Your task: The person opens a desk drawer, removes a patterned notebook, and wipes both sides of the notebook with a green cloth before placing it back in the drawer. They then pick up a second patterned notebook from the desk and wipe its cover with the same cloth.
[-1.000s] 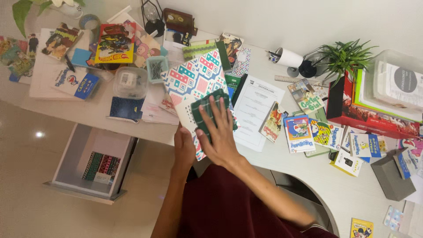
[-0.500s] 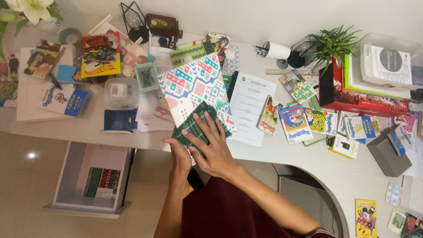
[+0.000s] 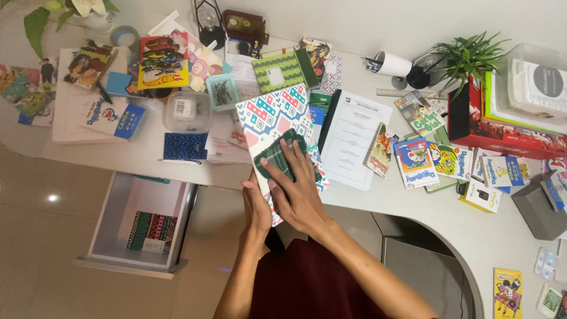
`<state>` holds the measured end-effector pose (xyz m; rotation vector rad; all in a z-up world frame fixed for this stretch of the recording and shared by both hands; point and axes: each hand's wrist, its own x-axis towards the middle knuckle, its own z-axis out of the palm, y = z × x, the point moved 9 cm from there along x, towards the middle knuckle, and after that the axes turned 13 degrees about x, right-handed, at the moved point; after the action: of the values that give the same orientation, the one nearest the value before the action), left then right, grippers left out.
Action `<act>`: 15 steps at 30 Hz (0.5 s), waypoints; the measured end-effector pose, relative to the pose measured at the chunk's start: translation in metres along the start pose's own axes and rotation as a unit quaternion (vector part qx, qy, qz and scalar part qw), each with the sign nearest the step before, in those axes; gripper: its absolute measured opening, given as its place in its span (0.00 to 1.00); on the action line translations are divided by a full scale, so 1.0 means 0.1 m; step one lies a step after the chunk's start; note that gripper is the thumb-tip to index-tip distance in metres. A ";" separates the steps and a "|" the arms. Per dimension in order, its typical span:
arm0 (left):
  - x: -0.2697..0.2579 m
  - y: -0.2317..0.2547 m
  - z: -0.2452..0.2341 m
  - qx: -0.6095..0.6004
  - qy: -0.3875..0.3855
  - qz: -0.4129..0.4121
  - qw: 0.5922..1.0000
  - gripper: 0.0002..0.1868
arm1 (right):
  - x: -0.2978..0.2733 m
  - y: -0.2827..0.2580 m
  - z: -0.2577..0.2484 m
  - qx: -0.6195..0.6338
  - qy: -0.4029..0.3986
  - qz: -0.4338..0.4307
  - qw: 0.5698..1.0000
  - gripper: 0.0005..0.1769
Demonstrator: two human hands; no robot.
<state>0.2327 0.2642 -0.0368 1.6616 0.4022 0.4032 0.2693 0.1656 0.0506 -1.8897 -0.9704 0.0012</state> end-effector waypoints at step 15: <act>-0.10 -0.01 -0.31 -0.012 0.045 0.002 0.999 0.54 | 0.21 -0.26 0.23 0.001 -0.018 -0.090 0.996 0.27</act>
<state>0.2088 0.2862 -0.0340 1.6254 0.4596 0.4858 0.2588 0.2015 0.0662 -1.8002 -1.1611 -0.0705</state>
